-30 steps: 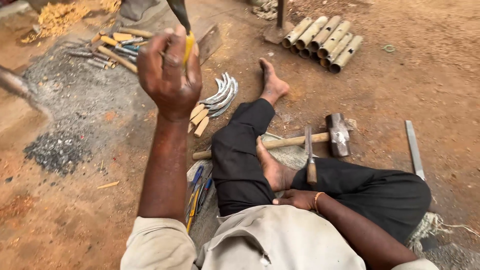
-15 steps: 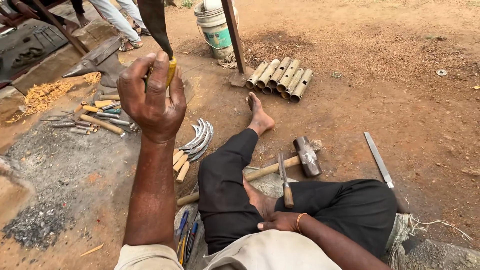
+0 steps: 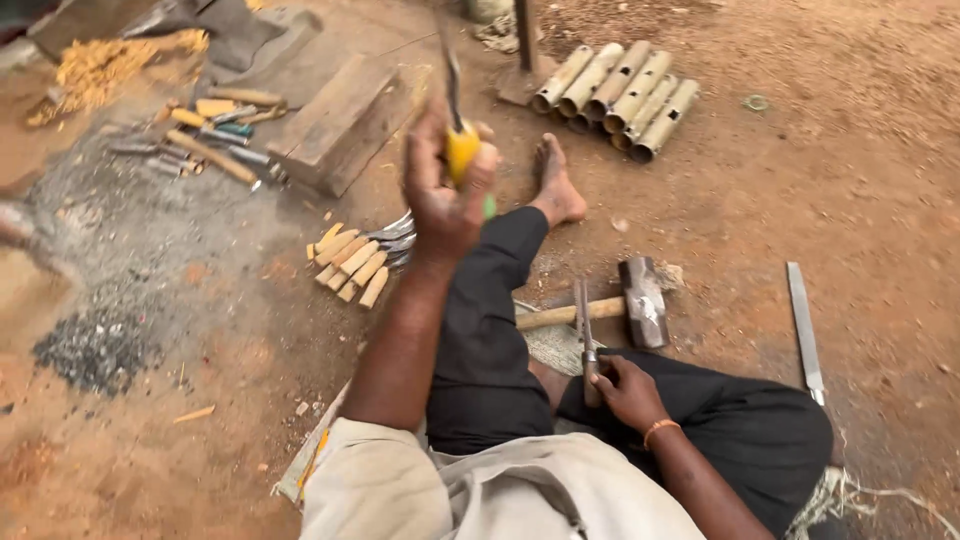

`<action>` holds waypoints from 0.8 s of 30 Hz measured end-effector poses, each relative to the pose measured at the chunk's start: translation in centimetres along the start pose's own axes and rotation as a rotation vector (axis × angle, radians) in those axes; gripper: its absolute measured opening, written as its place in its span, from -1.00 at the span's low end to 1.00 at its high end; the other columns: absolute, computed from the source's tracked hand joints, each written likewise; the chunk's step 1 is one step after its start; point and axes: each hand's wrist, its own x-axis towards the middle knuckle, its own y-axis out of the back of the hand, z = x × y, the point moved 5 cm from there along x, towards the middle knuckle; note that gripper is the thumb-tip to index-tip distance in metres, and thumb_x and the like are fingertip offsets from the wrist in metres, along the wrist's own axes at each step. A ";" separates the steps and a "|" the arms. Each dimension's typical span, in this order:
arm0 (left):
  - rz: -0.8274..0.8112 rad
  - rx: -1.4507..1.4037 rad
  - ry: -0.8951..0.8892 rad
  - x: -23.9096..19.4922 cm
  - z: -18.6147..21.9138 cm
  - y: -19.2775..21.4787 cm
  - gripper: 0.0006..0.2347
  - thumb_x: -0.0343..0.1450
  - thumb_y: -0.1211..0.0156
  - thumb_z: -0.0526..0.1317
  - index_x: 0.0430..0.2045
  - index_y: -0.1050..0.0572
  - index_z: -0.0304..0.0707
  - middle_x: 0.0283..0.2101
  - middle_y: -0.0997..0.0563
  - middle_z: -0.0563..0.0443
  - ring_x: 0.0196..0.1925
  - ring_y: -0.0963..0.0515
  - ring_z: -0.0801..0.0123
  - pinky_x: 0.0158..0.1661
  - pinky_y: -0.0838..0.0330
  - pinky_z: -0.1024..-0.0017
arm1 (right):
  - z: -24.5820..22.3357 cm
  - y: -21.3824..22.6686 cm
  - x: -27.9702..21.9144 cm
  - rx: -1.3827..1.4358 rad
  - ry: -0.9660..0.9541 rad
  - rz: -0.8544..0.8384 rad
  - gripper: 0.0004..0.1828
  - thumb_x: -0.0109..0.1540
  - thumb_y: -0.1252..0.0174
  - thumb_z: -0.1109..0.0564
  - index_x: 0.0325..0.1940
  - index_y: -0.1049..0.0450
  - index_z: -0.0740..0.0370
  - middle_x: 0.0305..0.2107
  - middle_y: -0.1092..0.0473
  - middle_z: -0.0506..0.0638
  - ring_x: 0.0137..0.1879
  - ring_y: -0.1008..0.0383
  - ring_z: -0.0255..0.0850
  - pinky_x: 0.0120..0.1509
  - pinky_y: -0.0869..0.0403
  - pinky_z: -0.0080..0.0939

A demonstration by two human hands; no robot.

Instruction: The recorder is sharpening metal sickle blades using a file and a hammer while sitting on the ground in a workshop area.

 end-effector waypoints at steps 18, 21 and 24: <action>-0.730 -0.519 0.869 -13.4 -22.1 -8.4 -0.68 0.41 -0.26 -0.36 0.07 -0.48 -0.26 -0.05 -0.62 -0.04 0.00 -0.62 0.33 0.11 -0.52 0.30 | -1.5 1.4 0.7 0.085 -0.374 0.137 -0.35 0.16 -0.34 0.04 0.34 -0.42 0.15 -0.18 -0.55 0.21 -0.12 -0.56 0.03 -0.05 -0.50 -0.02; -1.049 -0.240 0.764 -17.7 -26.4 -12.6 -0.73 0.40 -0.27 -0.32 -0.01 -0.53 -0.19 -0.01 -0.61 -0.01 0.04 -0.62 0.26 0.14 -0.49 0.23 | 1.2 4.9 -3.2 0.394 -0.400 0.349 -0.36 0.23 -0.25 0.19 0.41 -0.34 0.26 -0.14 -0.51 0.10 -0.14 -0.53 -0.17 -0.12 -0.52 -0.16; -1.223 -0.093 0.678 -24.2 -30.3 -16.0 -0.76 0.39 -0.17 -0.41 -0.12 -0.59 -0.09 -0.05 -0.61 0.02 0.03 -0.63 0.22 0.11 -0.50 0.18 | 1.2 8.6 -7.1 0.553 -0.307 0.559 -0.38 0.24 -0.20 0.30 0.40 -0.29 0.37 -0.03 -0.45 0.05 -0.06 -0.50 -0.29 -0.11 -0.55 -0.23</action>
